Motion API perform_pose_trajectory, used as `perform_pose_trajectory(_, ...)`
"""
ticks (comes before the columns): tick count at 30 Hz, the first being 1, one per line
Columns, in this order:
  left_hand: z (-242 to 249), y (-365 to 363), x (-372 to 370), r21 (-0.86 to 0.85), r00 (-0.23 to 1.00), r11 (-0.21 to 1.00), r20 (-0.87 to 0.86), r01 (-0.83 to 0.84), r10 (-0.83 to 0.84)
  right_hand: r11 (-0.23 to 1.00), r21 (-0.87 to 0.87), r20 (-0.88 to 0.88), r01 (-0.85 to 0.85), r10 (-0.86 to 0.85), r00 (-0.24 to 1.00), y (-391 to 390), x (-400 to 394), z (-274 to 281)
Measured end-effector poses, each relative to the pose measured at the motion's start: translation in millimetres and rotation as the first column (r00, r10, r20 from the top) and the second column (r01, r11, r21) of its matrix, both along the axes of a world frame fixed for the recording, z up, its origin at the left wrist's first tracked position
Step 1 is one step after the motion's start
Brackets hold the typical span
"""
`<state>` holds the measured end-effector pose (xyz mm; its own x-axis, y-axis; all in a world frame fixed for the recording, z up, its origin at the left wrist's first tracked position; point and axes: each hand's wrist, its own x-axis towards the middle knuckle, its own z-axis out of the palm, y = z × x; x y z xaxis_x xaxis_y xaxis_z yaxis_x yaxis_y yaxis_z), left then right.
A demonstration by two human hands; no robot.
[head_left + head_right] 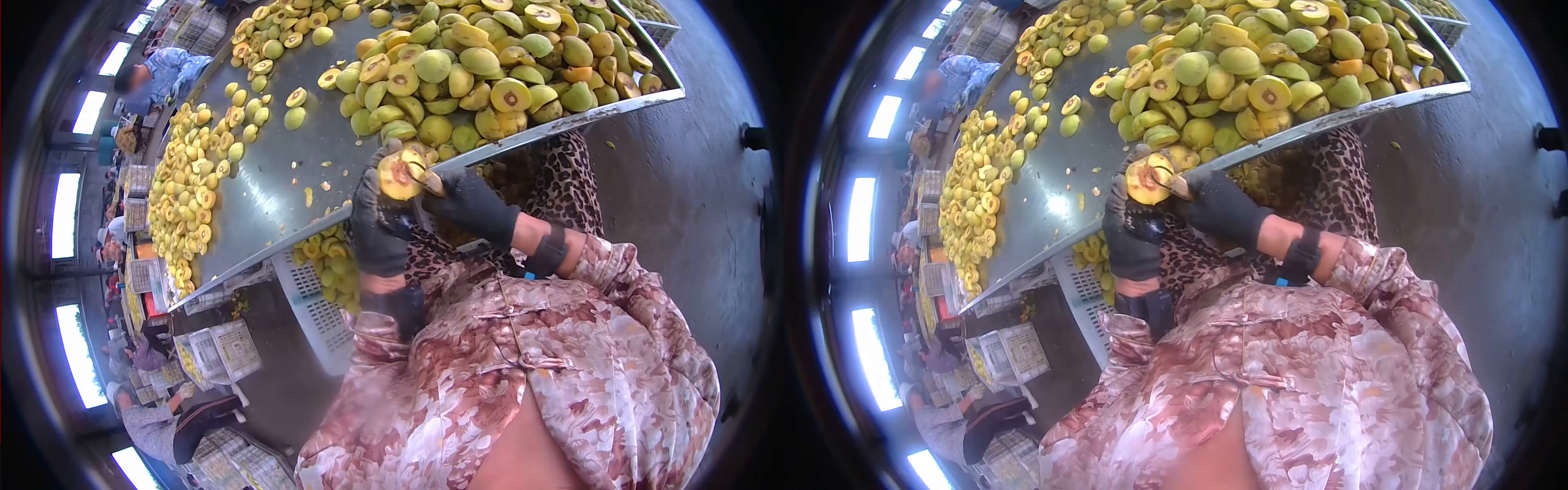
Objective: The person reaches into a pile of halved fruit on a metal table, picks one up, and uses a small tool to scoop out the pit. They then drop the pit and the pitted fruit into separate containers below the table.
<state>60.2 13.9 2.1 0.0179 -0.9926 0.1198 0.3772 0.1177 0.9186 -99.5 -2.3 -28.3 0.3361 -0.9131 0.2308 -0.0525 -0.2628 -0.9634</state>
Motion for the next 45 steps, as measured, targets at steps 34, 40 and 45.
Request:
perform_pose_trajectory(34,45,15,-48,0.041,0.999,0.999,0.031,0.027,-0.028,0.927,-0.163,0.312,-0.337,0.372,0.874,15,-11,6)
perform_pose_trajectory(40,18,54,40,0.067,0.992,0.991,-0.032,-0.117,0.120,0.679,-0.172,-0.002,-0.714,0.724,0.689,25,-24,10)
perform_pose_trajectory(45,-29,31,177,-0.492,0.160,0.806,0.812,-0.329,0.561,0.982,0.028,-0.837,-0.186,0.125,0.533,5,-72,-32)
